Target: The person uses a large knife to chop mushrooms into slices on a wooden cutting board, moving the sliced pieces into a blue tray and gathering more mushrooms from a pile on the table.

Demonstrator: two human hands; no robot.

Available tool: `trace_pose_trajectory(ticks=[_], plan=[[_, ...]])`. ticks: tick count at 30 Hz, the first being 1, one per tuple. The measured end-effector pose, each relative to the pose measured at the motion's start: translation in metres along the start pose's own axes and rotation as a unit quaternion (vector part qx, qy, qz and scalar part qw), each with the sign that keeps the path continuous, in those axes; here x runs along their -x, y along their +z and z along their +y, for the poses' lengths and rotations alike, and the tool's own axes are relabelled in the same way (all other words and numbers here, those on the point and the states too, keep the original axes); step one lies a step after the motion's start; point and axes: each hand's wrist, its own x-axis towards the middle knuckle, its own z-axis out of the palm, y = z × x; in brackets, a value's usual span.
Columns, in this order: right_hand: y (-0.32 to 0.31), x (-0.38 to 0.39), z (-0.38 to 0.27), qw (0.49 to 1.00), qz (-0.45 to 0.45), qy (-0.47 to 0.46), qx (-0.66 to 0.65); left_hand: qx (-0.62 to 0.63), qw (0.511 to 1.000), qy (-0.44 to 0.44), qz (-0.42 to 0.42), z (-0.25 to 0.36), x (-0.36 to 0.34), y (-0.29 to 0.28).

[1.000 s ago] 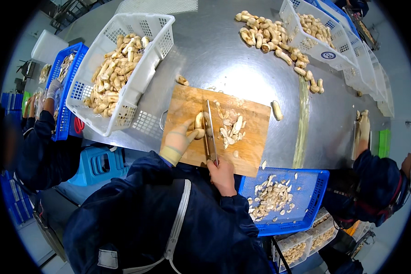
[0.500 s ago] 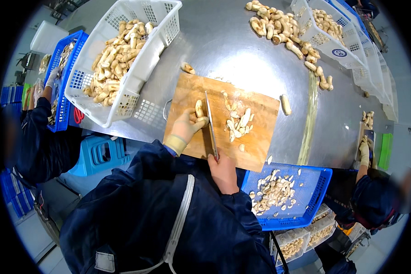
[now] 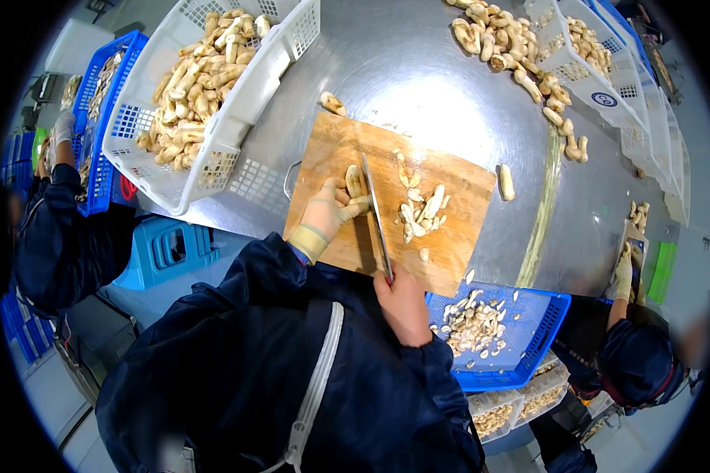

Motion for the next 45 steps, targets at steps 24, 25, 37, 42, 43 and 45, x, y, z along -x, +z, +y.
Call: trace_pose_trajectory(ticks=[24, 25, 37, 42, 43, 45], plan=[[-0.021, 0.009, 0.003, 0.999, -0.019, 0.032, -0.033, -0.063, 0.998, 0.002, -0.014, 0.002, -0.002, -0.008], [-0.023, 0.008, 0.000, 0.999, -0.021, 0.030, -0.026, -0.062, 0.998, 0.002, -0.016, 0.003, -0.002, -0.008], [-0.014, 0.005, -0.003, 0.999, -0.021, 0.030, -0.009, -0.053, 0.998, 0.022, -0.003, -0.003, -0.003, -0.005], [-0.008, -0.007, -0.008, 0.999, -0.028, 0.015, 0.003, -0.058, 0.998, 0.003, -0.006, -0.010, -0.007, -0.004], [-0.007, -0.010, -0.002, 0.999, -0.031, 0.021, -0.004, -0.069, 0.998, 0.009, -0.009, -0.012, -0.007, -0.003], [0.001, -0.018, 0.006, 0.999, -0.033, 0.026, -0.009, -0.062, 0.998, 0.011, -0.005, -0.017, -0.010, 0.001]])
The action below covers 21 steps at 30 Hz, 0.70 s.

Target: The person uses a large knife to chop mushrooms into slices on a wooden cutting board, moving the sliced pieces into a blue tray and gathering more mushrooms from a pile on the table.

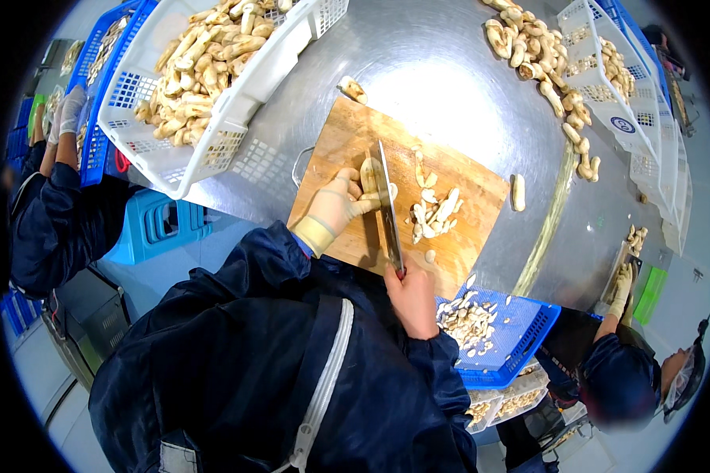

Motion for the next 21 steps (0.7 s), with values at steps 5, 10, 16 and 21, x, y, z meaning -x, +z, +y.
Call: trace_pose_trajectory(ticks=[5, 10, 16, 21], plan=[[0.033, -0.053, -0.004, 0.991, 0.089, -0.102, -0.008, 0.017, 1.000, 0.021, 0.002, -0.004, -0.001, 0.001], [0.011, -0.073, -0.015, 0.983, -0.014, 0.042, -0.179, 0.186, 0.974, -0.078, -0.104, 0.002, -0.004, -0.028], [0.009, -0.045, -0.008, 0.969, 0.034, 0.066, -0.235, 0.588, 0.741, -0.140, -0.292, -0.025, 0.012, -0.072], [-0.004, -0.016, 0.012, 0.931, 0.065, 0.054, -0.354, 0.429, 0.870, 0.022, -0.243, 0.037, 0.043, -0.110]])
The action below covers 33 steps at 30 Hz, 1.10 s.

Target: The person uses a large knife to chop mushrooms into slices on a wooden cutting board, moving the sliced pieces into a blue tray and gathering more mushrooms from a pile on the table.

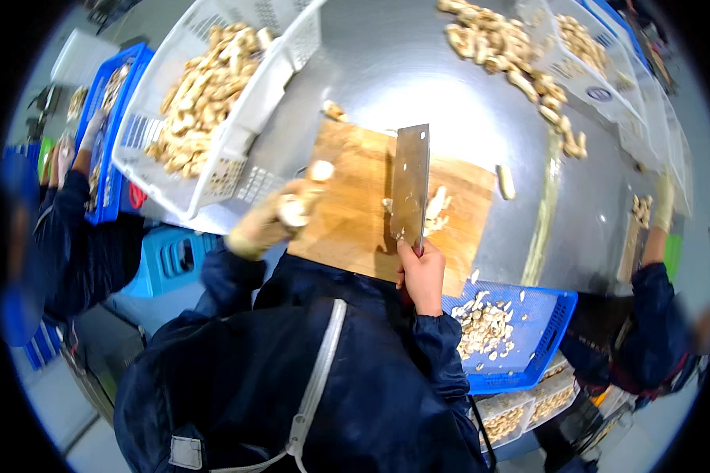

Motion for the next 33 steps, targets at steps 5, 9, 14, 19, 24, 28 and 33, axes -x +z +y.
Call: trace_pose_trajectory(ticks=[5, 9, 14, 19, 24, 28, 33], plan=[[-0.046, 0.018, -0.010, 0.993, 0.112, -0.031, 0.002, -0.311, 0.913, 0.180, 0.191, 0.121, 0.040, -0.016], [-0.081, 0.016, 0.001, 0.982, 0.179, -0.024, 0.057, -0.648, 0.679, 0.148, 0.312, 0.166, 0.034, -0.048], [-0.086, 0.017, 0.027, 0.976, 0.205, -0.006, 0.074, -0.659, 0.723, 0.113, 0.177, 0.118, -0.058, 0.049], [-0.076, 0.016, 0.052, 0.978, 0.206, -0.018, -0.027, -0.718, 0.658, 0.175, -0.145, 0.001, -0.187, 0.139], [-0.065, 0.015, 0.062, 0.960, 0.202, -0.017, -0.193, -0.856, 0.406, 0.224, -0.230, -0.120, -0.298, 0.190], [-0.071, 0.015, 0.069, 0.960, 0.203, -0.017, -0.193, -0.870, 0.423, 0.170, -0.189, -0.142, -0.310, 0.202], [-0.070, 0.016, 0.063, 0.966, 0.193, -0.015, -0.168, -0.785, 0.572, 0.149, -0.186, -0.109, -0.301, 0.186]])
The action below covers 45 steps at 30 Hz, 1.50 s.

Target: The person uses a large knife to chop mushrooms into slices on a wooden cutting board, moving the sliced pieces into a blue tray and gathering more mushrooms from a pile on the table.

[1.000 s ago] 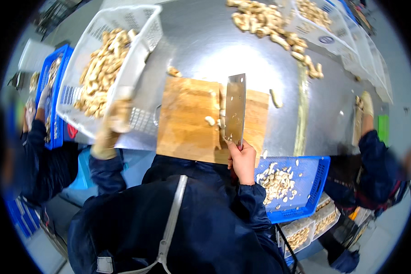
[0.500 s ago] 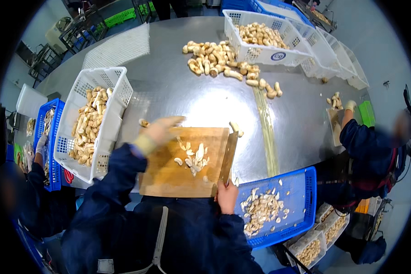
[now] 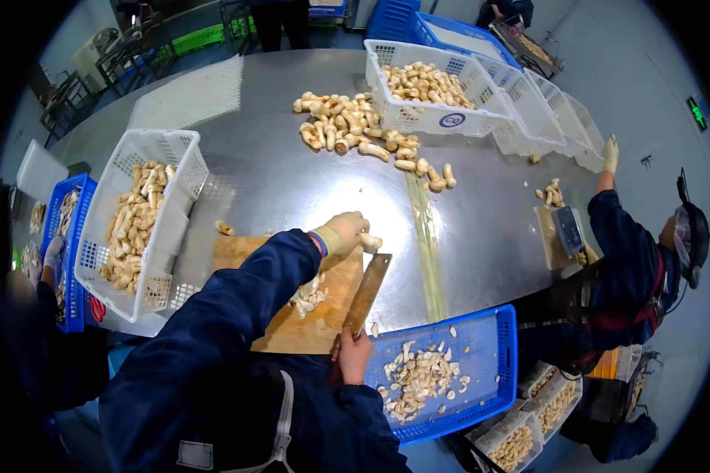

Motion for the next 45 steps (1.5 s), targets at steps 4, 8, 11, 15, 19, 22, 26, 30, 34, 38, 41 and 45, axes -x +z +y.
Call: trace_pose_trajectory(ticks=[4, 8, 11, 15, 19, 22, 26, 30, 34, 38, 41, 45], plan=[[0.002, 0.000, -0.007, 1.000, -0.012, -0.003, 0.013, 0.080, 0.996, -0.015, 0.030, -0.036, 0.034, -0.005], [0.002, -0.002, -0.003, 0.999, -0.011, -0.014, 0.027, 0.301, 0.948, -0.095, -0.050, -0.055, 0.091, -0.056], [0.007, -0.003, 0.001, 0.995, -0.026, -0.046, 0.084, 0.365, 0.919, -0.051, -0.143, -0.114, 0.154, -0.082], [0.002, -0.005, -0.007, 0.995, -0.008, -0.043, 0.091, 0.217, 0.896, -0.125, -0.367, -0.089, 0.181, -0.114], [0.007, -0.023, -0.003, 0.987, -0.009, -0.091, 0.135, -0.168, 0.900, -0.056, -0.398, -0.056, 0.192, -0.085], [0.010, -0.020, -0.008, 0.980, -0.018, -0.099, 0.172, 0.117, 0.980, -0.156, -0.043, -0.080, 0.212, -0.038], [0.011, 0.011, -0.030, 0.974, -0.001, -0.113, 0.197, 0.213, 0.941, -0.244, 0.096, -0.056, 0.254, -0.023], [0.026, 0.034, -0.045, 0.970, -0.115, -0.071, 0.203, 0.161, 0.940, -0.247, 0.170, -0.021, 0.274, 0.012], [0.044, 0.044, -0.037, 0.964, -0.143, -0.039, 0.222, 0.065, 0.949, -0.253, 0.175, -0.022, 0.256, 0.034], [0.052, 0.052, -0.024, 0.960, -0.156, -0.024, 0.231, 0.253, 0.884, -0.255, 0.300, -0.040, 0.269, 0.041], [0.060, 0.054, -0.014, 0.932, -0.193, -0.076, 0.298, 0.470, 0.779, -0.378, 0.171, -0.037, 0.282, 0.031], [0.066, 0.054, -0.001, 0.892, -0.203, -0.178, 0.362, 0.432, 0.792, -0.420, 0.094, -0.021, 0.279, 0.029]])
